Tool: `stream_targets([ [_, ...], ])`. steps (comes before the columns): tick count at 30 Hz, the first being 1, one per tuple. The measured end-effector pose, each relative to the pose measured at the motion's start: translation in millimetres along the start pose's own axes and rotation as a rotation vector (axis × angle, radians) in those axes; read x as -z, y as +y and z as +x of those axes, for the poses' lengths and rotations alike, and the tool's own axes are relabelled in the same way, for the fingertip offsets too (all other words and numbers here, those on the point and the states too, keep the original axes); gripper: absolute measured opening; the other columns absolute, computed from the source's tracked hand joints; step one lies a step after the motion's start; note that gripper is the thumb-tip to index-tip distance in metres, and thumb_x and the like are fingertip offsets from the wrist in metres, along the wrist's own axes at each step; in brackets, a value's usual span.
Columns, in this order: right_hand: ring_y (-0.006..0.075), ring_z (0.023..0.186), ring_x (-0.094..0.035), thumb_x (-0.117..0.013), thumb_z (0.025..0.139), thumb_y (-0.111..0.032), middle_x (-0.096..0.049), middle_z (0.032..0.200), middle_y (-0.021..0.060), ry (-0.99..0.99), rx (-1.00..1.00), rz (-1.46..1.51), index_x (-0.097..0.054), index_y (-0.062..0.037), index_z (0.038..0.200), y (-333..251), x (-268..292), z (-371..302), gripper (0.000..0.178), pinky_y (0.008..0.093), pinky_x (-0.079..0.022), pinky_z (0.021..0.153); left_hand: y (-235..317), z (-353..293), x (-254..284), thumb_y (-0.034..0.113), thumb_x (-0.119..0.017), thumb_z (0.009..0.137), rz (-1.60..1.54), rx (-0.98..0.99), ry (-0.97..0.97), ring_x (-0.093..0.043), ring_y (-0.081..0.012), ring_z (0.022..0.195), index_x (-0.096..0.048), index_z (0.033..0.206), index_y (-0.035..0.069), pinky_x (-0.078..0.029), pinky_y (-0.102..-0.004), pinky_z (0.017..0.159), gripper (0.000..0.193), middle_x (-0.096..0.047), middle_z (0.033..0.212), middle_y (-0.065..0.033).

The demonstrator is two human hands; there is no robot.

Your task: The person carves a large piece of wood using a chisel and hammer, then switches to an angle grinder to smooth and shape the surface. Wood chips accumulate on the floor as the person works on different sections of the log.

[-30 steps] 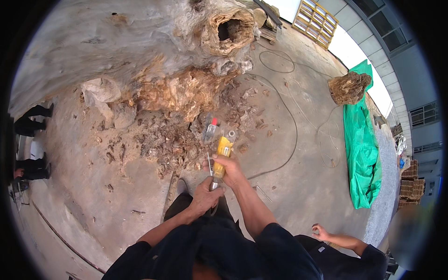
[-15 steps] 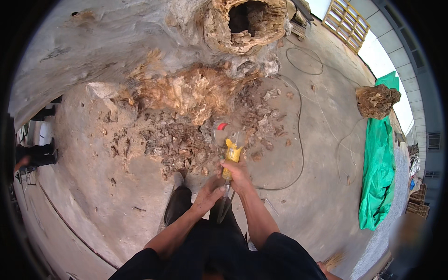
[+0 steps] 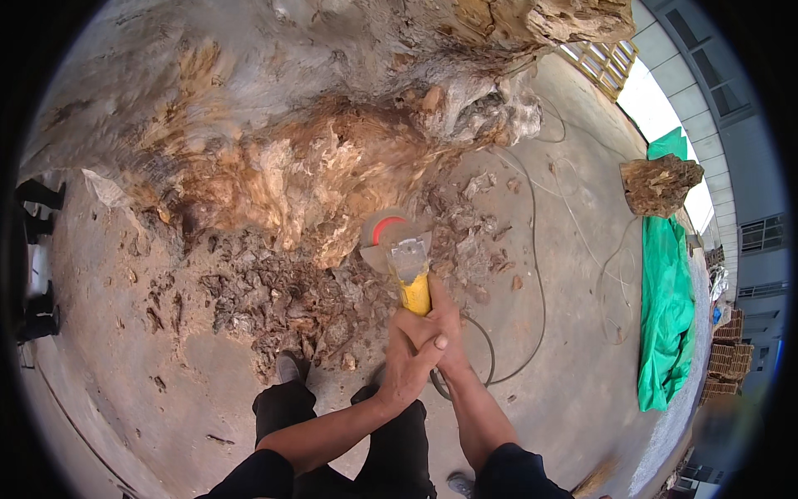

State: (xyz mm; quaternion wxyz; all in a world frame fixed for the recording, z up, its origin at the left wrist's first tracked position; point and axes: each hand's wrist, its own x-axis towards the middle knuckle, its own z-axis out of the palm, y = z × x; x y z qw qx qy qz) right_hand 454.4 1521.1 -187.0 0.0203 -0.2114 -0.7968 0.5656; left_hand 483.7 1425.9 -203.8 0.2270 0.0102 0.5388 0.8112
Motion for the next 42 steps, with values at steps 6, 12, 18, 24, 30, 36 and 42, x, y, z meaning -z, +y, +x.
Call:
stream_targets([
  [6, 0.0122, 0.081, -0.059, -0.075, 0.083, -0.011, -0.065, 0.091, 0.0054, 0.129, 0.102, -0.021, -0.06, -0.0011, 0.114, 23.8, -36.6, 23.1, 0.036, 0.0313, -0.051, 0.072, -57.6, 40.5, 25.7, 0.032, -0.068, 0.095, 0.027, -0.279, 0.038, -0.051, -0.0236, 0.113, -0.04, 0.128, -0.003, -0.046, -0.0417, 0.1, 0.056, -0.048, 0.119, -0.0157],
  [12, 0.0118, 0.092, -0.062, -0.074, 0.087, -0.011, -0.069, 0.104, 0.0042, 0.234, 0.327, -0.064, -0.062, 0.0009, 0.12, 67.0, -52.0, 51.8, 0.037, 0.0282, -0.051, 0.083, -102.4, 93.5, 54.0, 0.042, -0.061, 0.099, 0.129, -0.576, -0.085, -0.051, -0.0249, 0.108, -0.044, 0.122, -0.004, -0.045, -0.0431, 0.094, 0.055, -0.047, 0.115, -0.0165],
  [18, 0.0112, 0.09, -0.059, -0.073, 0.089, -0.015, -0.067, 0.101, 0.0029, 0.305, 0.556, 0.016, -0.062, -0.0007, 0.122, 89.4, -66.6, 72.1, 0.038, 0.0292, -0.05, 0.08, -110.3, 118.8, 69.0, 0.04, -0.058, 0.1, 0.104, -0.625, -0.114, -0.051, -0.0239, 0.106, -0.045, 0.121, -0.003, -0.045, -0.0415, 0.095, 0.05, -0.048, 0.114, -0.0156],
  [24, 0.0123, 0.085, -0.056, -0.068, 0.091, -0.012, -0.063, 0.096, 0.0034, 0.382, 0.683, -0.071, -0.059, -0.003, 0.126, 65.5, -78.8, 76.8, 0.037, 0.0308, -0.049, 0.074, -85.3, 123.9, 80.6, 0.041, -0.055, 0.102, -0.047, -0.559, -0.25, -0.049, -0.0233, 0.115, -0.044, 0.13, -0.001, -0.042, -0.0416, 0.103, 0.052, -0.049, 0.121, -0.0149],
  [30, 0.0198, 0.088, -0.06, -0.066, 0.092, -0.011, -0.065, 0.101, 0.009, 0.463, 0.754, -0.256, -0.056, -0.0029, 0.131, 50.4, -89.4, 81.3, 0.04, 0.035, -0.051, 0.077, -65.5, 127.1, 83.9, 0.046, -0.058, 0.102, -0.205, -0.555, -0.25, -0.047, -0.0219, 0.114, -0.045, 0.126, 0.0, -0.04, -0.041, 0.104, 0.054, -0.047, 0.12, -0.0135],
  [36, 0.0227, 0.088, -0.062, -0.068, 0.092, -0.014, -0.064, 0.1, 0.0111, 0.451, 0.834, -0.246, -0.055, -0.002, 0.132, 28.8, -99.9, 92.1, 0.044, 0.0371, -0.052, 0.078, -46.8, 140.5, 96.9, 0.049, -0.055, 0.101, -0.234, -0.526, -0.33, -0.047, -0.023, 0.125, -0.04, 0.141, 0.0, -0.039, -0.0405, 0.11, 0.065, -0.048, 0.13, -0.014],
  [42, 0.0227, 0.088, -0.062, -0.07, 0.091, -0.018, -0.065, 0.1, 0.0128, 0.447, 0.846, -0.161, -0.055, -0.0017, 0.13, 7.8, -105.4, 103.8, 0.045, 0.0376, -0.052, 0.079, -23.9, 154.3, 104.9, 0.05, -0.057, 0.099, -0.142, -0.561, -0.329, -0.048, -0.0243, 0.127, -0.042, 0.143, 0.001, -0.04, -0.0417, 0.11, 0.068, -0.05, 0.134, -0.0154],
])
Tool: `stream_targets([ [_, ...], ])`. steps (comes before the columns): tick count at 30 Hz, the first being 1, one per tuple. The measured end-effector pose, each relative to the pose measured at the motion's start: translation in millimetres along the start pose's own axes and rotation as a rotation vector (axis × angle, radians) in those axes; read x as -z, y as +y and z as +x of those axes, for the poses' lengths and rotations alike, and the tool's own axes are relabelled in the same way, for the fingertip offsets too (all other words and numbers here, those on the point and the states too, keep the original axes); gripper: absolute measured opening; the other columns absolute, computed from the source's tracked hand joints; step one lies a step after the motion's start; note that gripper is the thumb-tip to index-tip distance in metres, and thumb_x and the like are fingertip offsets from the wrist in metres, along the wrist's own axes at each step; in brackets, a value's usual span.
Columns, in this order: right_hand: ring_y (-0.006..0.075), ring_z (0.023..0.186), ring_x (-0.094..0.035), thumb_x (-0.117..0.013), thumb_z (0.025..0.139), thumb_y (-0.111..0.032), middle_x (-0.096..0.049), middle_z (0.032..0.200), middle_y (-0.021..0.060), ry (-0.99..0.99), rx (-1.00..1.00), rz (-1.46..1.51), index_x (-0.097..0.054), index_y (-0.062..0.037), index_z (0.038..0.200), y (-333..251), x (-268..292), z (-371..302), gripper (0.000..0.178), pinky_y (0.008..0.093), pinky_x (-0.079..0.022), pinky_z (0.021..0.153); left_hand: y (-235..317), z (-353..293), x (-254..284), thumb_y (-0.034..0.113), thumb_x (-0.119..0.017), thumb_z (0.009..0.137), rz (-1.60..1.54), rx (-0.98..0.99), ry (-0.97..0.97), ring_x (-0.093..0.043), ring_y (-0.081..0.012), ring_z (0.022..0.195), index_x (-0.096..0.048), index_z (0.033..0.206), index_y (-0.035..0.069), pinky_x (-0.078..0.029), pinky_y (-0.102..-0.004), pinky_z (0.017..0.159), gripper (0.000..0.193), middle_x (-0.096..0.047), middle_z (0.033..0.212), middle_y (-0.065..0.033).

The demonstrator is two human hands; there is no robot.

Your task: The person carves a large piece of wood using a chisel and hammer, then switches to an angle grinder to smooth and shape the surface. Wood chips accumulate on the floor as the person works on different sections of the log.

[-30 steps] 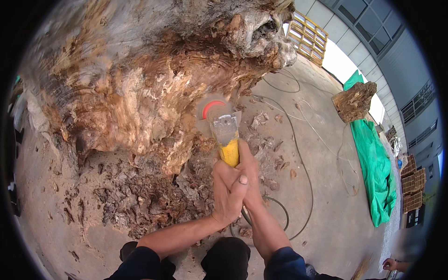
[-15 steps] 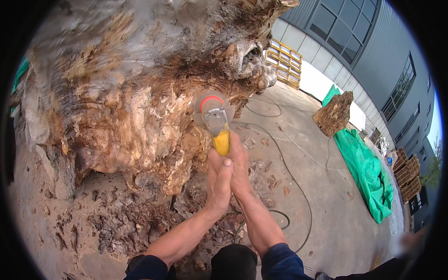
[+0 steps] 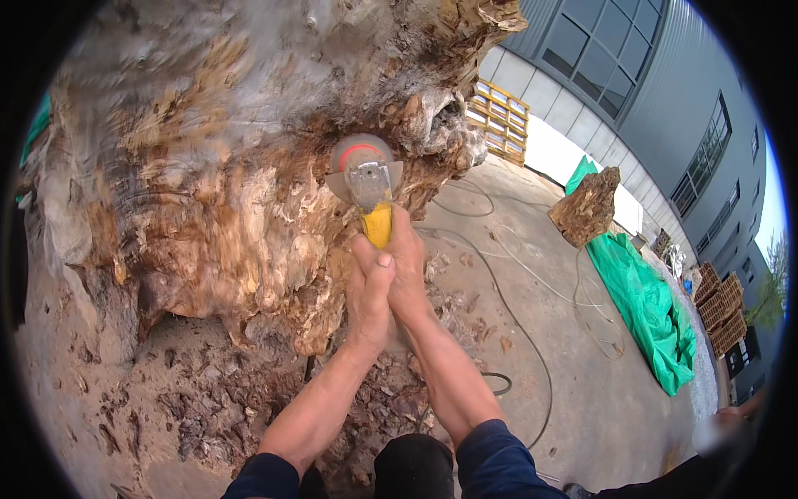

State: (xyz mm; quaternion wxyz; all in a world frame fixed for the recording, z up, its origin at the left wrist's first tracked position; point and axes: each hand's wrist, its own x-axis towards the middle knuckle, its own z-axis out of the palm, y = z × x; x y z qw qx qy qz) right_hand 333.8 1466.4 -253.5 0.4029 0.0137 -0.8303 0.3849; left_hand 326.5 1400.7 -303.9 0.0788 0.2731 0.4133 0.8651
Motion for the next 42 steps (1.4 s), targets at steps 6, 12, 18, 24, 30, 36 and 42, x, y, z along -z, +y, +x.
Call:
stream_targets([
  [6, 0.0233, 0.085, -0.064, -0.07, 0.089, -0.021, -0.067, 0.096, 0.0144, 0.04, -0.017, 0.024, -0.056, 0.0009, 0.125, 1.8, -5.3, 16.2, 0.044, 0.0387, -0.053, 0.076, 11.0, 15.3, 1.8, 0.052, -0.058, 0.097, 0.068, -0.016, 0.0, -0.049, -0.0249, 0.127, -0.043, 0.143, 0.001, -0.042, -0.043, 0.109, 0.071, -0.051, 0.133, -0.0152],
  [12, 0.0236, 0.082, -0.062, -0.07, 0.089, -0.021, -0.066, 0.094, 0.0153, 0.064, -0.021, -0.014, -0.056, 0.0023, 0.122, 3.5, -8.9, 27.3, 0.043, 0.0395, -0.053, 0.075, 12.6, 28.8, -1.8, 0.044, -0.063, 0.095, -0.041, -0.051, 0.037, -0.05, -0.02, 0.112, -0.051, 0.122, 0.002, -0.043, -0.0392, 0.1, 0.051, -0.052, 0.117, -0.0106],
  [18, 0.0227, 0.082, -0.062, -0.07, 0.088, -0.022, -0.065, 0.091, 0.0144, 0.056, -0.089, 0.0, -0.056, 0.0021, 0.118, 21.9, -8.8, 18.9, 0.041, 0.0394, -0.052, 0.073, -8.0, 27.7, 8.3, 0.048, -0.06, 0.095, 0.061, 0.044, 0.001, -0.052, -0.0246, 0.124, -0.046, 0.142, 0.0, -0.044, -0.0425, 0.107, 0.068, -0.053, 0.131, -0.0155],
  [24, 0.0215, 0.079, -0.06, -0.07, 0.088, -0.022, -0.065, 0.089, 0.0131, 0.052, -0.047, 0.075, -0.056, 0.0022, 0.117, 12.5, -10.6, 22.8, 0.04, 0.0383, -0.052, 0.071, -2.1, 27.5, 8.2, 0.048, -0.061, 0.094, 0.022, -0.002, -0.006, -0.052, -0.025, 0.127, -0.045, 0.143, 0.0, -0.044, -0.0431, 0.107, 0.071, -0.052, 0.134, -0.0168],
  [30, 0.0195, 0.079, -0.06, -0.071, 0.088, -0.024, -0.065, 0.091, 0.0103, 0.114, -0.015, 0.134, -0.058, 0.0015, 0.117, -11.7, -12.2, 44.7, 0.04, 0.0365, -0.051, 0.071, 32.2, 43.6, 1.1, 0.049, -0.063, 0.092, 0.094, -0.092, -0.018, -0.054, -0.0269, 0.125, -0.045, 0.145, -0.001, -0.043, -0.0438, 0.108, 0.075, -0.054, 0.131, -0.0171],
  [36, 0.0128, 0.083, -0.057, -0.072, 0.094, -0.024, -0.064, 0.094, 0.0039, 0.151, -0.144, 0.398, -0.059, -0.0002, 0.116, 0.2, -21.7, 61.2, 0.035, 0.0319, -0.05, 0.073, 48.9, 50.2, -8.2, 0.046, -0.067, 0.089, 0.427, -0.312, 0.079, -0.057, -0.0331, 0.126, -0.048, 0.147, -0.001, -0.047, -0.0462, 0.106, 0.077, -0.054, 0.137, -0.021],
  [42, 0.0077, 0.08, -0.055, -0.068, 0.099, -0.023, -0.062, 0.094, 0.0005, 0.172, -0.108, 0.909, -0.06, -0.0035, 0.112, -22.8, -27.1, 73.4, 0.025, 0.0278, -0.048, 0.069, 74.8, 60.5, -13.5, 0.043, -0.071, 0.087, 0.797, -0.508, 0.12, -0.058, -0.0393, 0.129, -0.049, 0.149, -0.001, -0.05, -0.0485, 0.105, 0.079, -0.052, 0.144, -0.0249],
])
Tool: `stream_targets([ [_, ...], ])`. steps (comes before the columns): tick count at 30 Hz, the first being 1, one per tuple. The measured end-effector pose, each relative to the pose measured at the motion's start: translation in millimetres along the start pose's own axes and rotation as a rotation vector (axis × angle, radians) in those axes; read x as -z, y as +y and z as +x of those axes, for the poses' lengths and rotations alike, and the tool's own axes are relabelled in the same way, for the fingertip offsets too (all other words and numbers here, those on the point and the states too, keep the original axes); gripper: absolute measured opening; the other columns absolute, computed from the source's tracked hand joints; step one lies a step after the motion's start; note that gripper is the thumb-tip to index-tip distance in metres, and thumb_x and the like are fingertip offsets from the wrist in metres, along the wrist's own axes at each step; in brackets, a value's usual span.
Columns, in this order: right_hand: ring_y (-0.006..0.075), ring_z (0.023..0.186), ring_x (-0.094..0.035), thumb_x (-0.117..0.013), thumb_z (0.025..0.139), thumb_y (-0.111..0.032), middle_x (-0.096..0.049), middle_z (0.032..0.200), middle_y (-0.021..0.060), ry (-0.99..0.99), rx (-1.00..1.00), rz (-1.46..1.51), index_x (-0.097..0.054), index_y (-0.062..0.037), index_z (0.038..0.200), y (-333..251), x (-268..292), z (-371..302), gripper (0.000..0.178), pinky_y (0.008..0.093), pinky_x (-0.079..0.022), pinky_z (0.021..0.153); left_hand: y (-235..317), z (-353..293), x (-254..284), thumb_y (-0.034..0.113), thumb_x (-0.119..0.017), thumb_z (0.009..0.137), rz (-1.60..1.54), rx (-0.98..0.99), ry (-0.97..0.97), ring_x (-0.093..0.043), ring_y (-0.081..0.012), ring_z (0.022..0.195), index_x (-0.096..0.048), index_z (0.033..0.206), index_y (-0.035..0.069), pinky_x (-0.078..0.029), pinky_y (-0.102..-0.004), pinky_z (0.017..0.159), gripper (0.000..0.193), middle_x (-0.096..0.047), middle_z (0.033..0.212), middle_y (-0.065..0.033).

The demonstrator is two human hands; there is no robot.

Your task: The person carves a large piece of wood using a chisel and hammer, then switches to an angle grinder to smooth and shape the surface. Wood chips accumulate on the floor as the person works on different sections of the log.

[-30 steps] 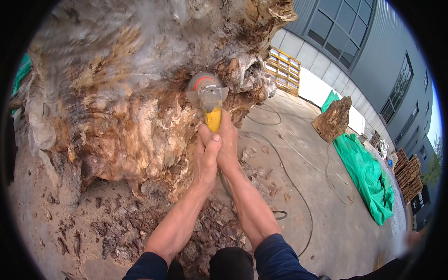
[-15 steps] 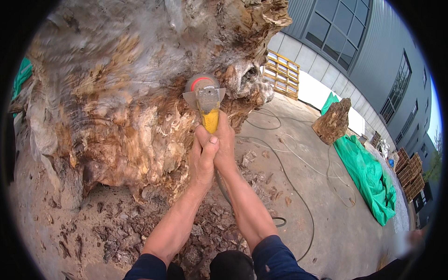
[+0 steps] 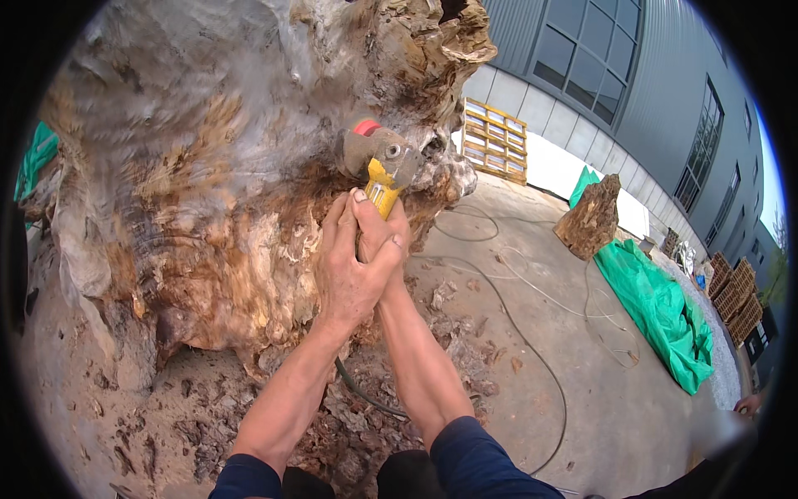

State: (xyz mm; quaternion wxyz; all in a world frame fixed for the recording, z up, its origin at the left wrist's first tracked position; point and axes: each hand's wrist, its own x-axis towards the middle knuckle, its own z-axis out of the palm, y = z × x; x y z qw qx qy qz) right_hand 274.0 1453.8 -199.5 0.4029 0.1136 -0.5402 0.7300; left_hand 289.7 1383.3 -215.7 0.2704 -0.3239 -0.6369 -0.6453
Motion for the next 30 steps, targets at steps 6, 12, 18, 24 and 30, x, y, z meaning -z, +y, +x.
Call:
stream_targets([
  [6, 0.0055, 0.077, -0.053, -0.066, 0.101, -0.02, -0.059, 0.092, -0.0025, -0.064, 0.003, 0.207, -0.06, -0.0062, 0.111, -12.2, -14.9, 3.8, 0.018, 0.0254, -0.045, 0.065, 6.3, 21.7, 7.2, 0.041, -0.074, 0.085, 0.148, 0.001, -0.081, -0.059, -0.0453, 0.133, -0.053, 0.15, 0.001, -0.053, -0.0514, 0.105, 0.08, -0.048, 0.153, -0.0285],
  [12, 0.006, 0.077, -0.053, -0.067, 0.1, -0.021, -0.06, 0.092, -0.0016, -0.015, -0.011, 0.123, -0.059, -0.0061, 0.111, 16.6, 0.5, -0.6, 0.02, 0.0254, -0.045, 0.065, -18.3, 5.0, -2.6, 0.041, -0.073, 0.087, 0.035, -0.072, 0.007, -0.06, -0.0416, 0.129, -0.056, 0.145, -0.003, -0.05, -0.0491, 0.106, 0.075, -0.054, 0.145, -0.0259],
  [18, 0.0124, 0.079, -0.055, -0.072, 0.093, -0.023, -0.061, 0.092, 0.0026, 0.067, -0.027, -0.406, -0.059, -0.0018, 0.112, 36.7, 21.0, -15.5, 0.031, 0.0314, -0.048, 0.069, -55.0, -27.8, -3.0, 0.045, -0.071, 0.09, -0.262, 0.052, -0.029, -0.058, -0.0327, 0.124, -0.055, 0.139, -0.005, -0.046, -0.0451, 0.106, 0.072, -0.058, 0.134, -0.0203],
  [24, 0.02, 0.079, -0.061, -0.072, 0.088, -0.025, -0.063, 0.087, 0.0129, 0.098, 0.083, -0.783, -0.056, 0.0018, 0.106, 17.4, 22.5, -13.1, 0.036, 0.0386, -0.051, 0.071, -48.8, -28.5, -13.5, 0.055, -0.063, 0.095, -0.566, 0.311, -0.132, -0.057, -0.0275, 0.125, -0.053, 0.141, -0.003, -0.045, -0.0429, 0.106, 0.075, -0.059, 0.132, -0.0176],
  [30, 0.0207, 0.078, -0.062, -0.071, 0.088, -0.024, -0.064, 0.086, 0.0128, 0.012, 0.06, -0.773, -0.055, 0.001, 0.107, 29.9, 45.5, -26.5, 0.036, 0.0384, -0.052, 0.07, -59.8, -48.7, -17.6, 0.057, -0.061, 0.095, -0.551, 0.363, -0.157, -0.056, -0.0262, 0.127, -0.05, 0.143, -0.002, -0.045, -0.041, 0.106, 0.077, -0.058, 0.135, -0.0165],
])
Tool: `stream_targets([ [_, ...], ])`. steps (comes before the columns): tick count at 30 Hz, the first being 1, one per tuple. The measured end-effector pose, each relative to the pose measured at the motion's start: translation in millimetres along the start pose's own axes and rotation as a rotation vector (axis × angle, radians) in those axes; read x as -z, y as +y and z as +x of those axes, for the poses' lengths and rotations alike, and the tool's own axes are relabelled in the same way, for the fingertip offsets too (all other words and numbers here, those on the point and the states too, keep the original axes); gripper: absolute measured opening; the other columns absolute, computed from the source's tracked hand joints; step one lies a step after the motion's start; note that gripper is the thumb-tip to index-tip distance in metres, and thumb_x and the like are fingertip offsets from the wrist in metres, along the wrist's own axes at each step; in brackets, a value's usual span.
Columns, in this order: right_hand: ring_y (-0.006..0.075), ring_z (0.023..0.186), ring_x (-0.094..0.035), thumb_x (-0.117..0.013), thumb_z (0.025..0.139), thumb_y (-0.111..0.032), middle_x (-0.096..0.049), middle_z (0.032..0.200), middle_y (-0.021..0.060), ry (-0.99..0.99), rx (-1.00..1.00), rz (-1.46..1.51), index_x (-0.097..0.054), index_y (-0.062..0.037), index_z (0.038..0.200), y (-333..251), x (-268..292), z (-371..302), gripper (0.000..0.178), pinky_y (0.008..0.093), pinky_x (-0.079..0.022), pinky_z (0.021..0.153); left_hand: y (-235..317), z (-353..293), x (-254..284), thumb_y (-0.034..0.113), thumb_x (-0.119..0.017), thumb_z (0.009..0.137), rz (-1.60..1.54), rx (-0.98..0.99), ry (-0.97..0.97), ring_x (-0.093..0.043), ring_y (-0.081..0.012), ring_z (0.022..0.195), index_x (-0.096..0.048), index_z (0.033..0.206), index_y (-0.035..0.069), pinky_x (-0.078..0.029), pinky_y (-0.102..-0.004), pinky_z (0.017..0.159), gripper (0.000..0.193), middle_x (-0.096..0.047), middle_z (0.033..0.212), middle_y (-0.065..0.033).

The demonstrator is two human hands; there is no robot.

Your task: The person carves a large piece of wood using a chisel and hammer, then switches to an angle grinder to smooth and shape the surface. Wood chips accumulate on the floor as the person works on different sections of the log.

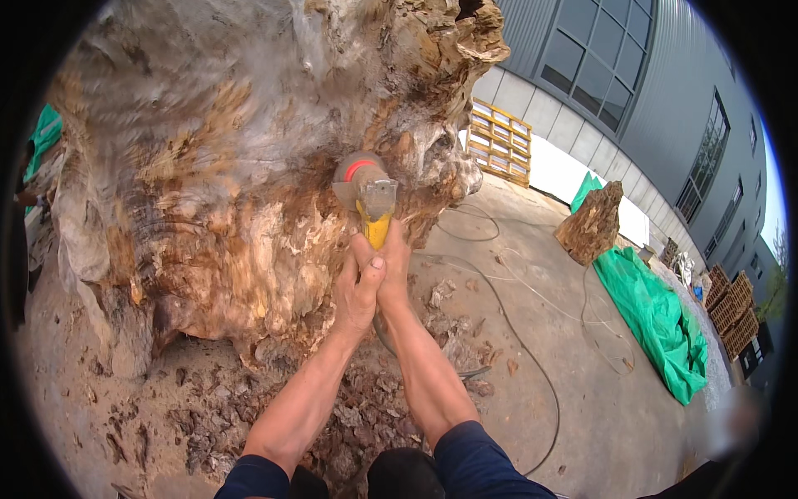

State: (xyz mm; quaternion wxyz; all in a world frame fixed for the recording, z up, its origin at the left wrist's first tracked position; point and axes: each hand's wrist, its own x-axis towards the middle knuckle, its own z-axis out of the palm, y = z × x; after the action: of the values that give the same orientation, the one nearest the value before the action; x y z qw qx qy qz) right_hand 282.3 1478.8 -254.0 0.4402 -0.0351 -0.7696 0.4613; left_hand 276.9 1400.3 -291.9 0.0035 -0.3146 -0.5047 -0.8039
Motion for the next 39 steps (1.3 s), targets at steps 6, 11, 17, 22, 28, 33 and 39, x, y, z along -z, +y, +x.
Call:
stream_targets([
  [6, 0.024, 0.077, -0.064, -0.072, 0.09, -0.021, -0.064, 0.088, 0.0137, -0.034, 0.147, -0.05, -0.054, -0.0011, 0.111, -12.8, -8.7, -5.9, 0.034, 0.0396, -0.052, 0.067, -6.8, -3.1, 6.6, 0.06, -0.057, 0.096, -0.021, 0.006, 0.078, -0.06, -0.0278, 0.121, -0.052, 0.142, 0.001, -0.046, -0.0421, 0.103, 0.075, -0.062, 0.13, -0.0196],
  [11, 0.0343, 0.078, -0.068, -0.073, 0.091, -0.019, -0.066, 0.091, 0.0167, -0.005, 0.257, -0.085, -0.053, -0.0047, 0.115, -29.4, -15.6, 23.3, 0.034, 0.0443, -0.053, 0.067, 23.1, 23.6, 2.8, 0.063, -0.053, 0.096, -0.142, -0.042, 0.05, -0.059, -0.0282, 0.122, -0.05, 0.145, 0.002, -0.045, -0.0431, 0.104, 0.078, -0.062, 0.129, -0.0183],
  [17, 0.0457, 0.084, -0.07, -0.075, 0.092, -0.02, -0.068, 0.096, 0.0214, -0.01, 0.348, -0.294, -0.052, -0.0049, 0.111, -19.2, -16.6, 9.8, 0.033, 0.0517, -0.053, 0.067, -5.8, 15.2, 6.7, 0.059, -0.053, 0.1, -0.302, -0.01, 0.051, -0.054, -0.0257, 0.128, -0.046, 0.148, 0.003, -0.04, -0.0409, 0.11, 0.074, -0.058, 0.134, -0.015],
  [22, 0.0475, 0.084, -0.069, -0.075, 0.091, -0.021, -0.069, 0.097, 0.0223, -0.064, 0.306, -0.36, -0.053, -0.0052, 0.111, -1.8, -17.1, -0.4, 0.034, 0.0533, -0.053, 0.068, -14.0, -5.5, 4.6, 0.053, -0.054, 0.103, -0.6, 0.087, 0.039, -0.048, -0.0212, 0.133, -0.046, 0.147, 0.004, -0.036, -0.0381, 0.115, 0.067, -0.052, 0.143, -0.0106],
  [28, 0.0476, 0.086, -0.069, -0.076, 0.089, -0.021, -0.069, 0.1, 0.0226, 0.01, 0.409, -0.377, -0.054, -0.0054, 0.114, -26.6, -11.7, 21.2, 0.037, 0.0536, -0.053, 0.07, -1.5, 22.0, -0.8, 0.042, -0.051, 0.105, -0.566, -0.008, -0.039, -0.047, -0.0213, 0.134, -0.046, 0.148, 0.003, -0.034, -0.0375, 0.117, 0.058, -0.051, 0.144, -0.0106],
  [33, 0.0484, 0.088, -0.069, -0.076, 0.089, -0.02, -0.069, 0.102, 0.0232, 0.009, 0.399, -0.372, -0.054, -0.0051, 0.117, -16.8, -6.3, 23.4, 0.038, 0.0542, -0.053, 0.072, -6.2, 22.7, -5.0, 0.042, -0.051, 0.104, -0.568, 0.017, -0.057, -0.046, -0.0211, 0.135, -0.045, 0.148, 0.004, -0.034, -0.0375, 0.117, 0.059, -0.051, 0.142, -0.0106],
  [39, 0.0487, 0.088, -0.069, -0.077, 0.089, -0.02, -0.069, 0.103, 0.024, -0.051, 0.386, -0.469, -0.053, -0.0046, 0.12, 0.9, -0.1, 7.5, 0.042, 0.0547, -0.054, 0.073, -22.6, 4.4, -6.8, 0.044, -0.052, 0.104, -0.626, 0.052, -0.037, -0.045, -0.021, 0.136, -0.043, 0.149, 0.004, -0.033, -0.0384, 0.118, 0.061, -0.05, 0.143, -0.0101],
])
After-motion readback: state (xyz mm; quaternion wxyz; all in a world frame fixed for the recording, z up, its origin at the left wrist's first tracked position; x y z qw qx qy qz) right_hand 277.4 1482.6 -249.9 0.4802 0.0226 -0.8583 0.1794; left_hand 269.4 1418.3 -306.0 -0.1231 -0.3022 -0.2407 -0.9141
